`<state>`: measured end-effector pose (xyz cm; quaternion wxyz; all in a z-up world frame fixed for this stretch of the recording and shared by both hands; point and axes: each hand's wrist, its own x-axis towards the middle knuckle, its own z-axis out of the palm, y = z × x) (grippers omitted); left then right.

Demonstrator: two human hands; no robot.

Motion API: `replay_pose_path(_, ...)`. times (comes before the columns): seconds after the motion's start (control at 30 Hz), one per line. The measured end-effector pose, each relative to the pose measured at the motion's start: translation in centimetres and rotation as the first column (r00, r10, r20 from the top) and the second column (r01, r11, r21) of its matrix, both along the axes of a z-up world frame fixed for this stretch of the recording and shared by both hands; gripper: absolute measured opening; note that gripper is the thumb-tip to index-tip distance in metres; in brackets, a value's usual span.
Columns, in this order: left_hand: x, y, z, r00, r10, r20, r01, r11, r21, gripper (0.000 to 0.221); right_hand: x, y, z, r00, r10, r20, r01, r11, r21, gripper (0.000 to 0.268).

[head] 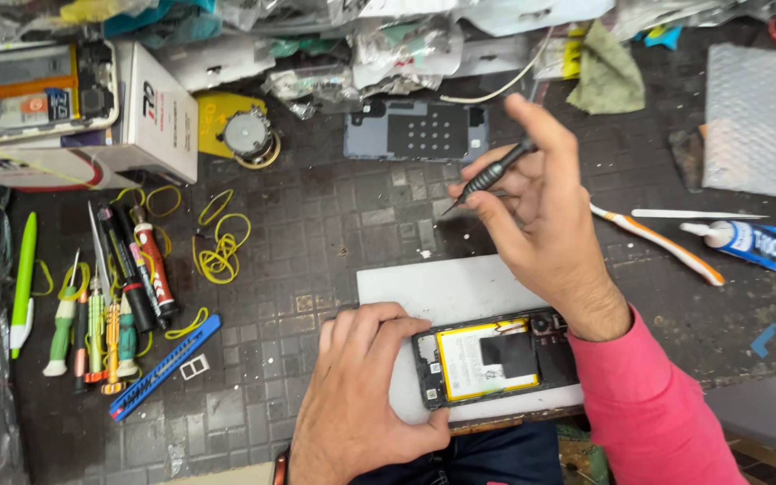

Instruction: The person uses a precision screwdriver to remove screws from the internal frame of a disassembled smartphone. They carefully unscrew fasteners around the battery and camera module area, placing the screws aside on the workbench.

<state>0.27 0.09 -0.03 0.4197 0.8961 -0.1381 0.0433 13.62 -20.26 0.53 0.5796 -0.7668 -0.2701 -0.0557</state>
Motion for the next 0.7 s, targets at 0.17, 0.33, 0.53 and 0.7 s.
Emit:
replay_pose_path(0.17,0.1,0.0,-0.1,1.000,-0.012,0.020,0.012,1.000,-0.002,0.077,-0.5,-2.4,0.4,0.982,-0.058,-0.180,0.099,0.969,0.226,0.074)
replay_pose_path(0.33,0.2,-0.2,-0.2,1.000,-0.008,-0.027,0.009,1.000,0.024,0.076,-2.8,-5.3,-0.1,0.950,-0.112,-0.291,0.204,0.930,0.306,0.080)
replay_pose_path(0.53,0.5,-0.3,-0.4,1.000,-0.022,-0.013,0.022,0.999,0.026,0.077,-6.0,-8.1,-1.9,0.914,-0.204,-0.352,0.316,0.901,0.298,0.084)
replay_pose_path(0.7,0.1,-0.2,-0.8,1.000,-0.008,-0.014,0.008,0.999,0.046,0.078,-7.6,-9.6,-3.8,0.873,-0.298,-0.387,0.414,0.871,0.264,0.084)
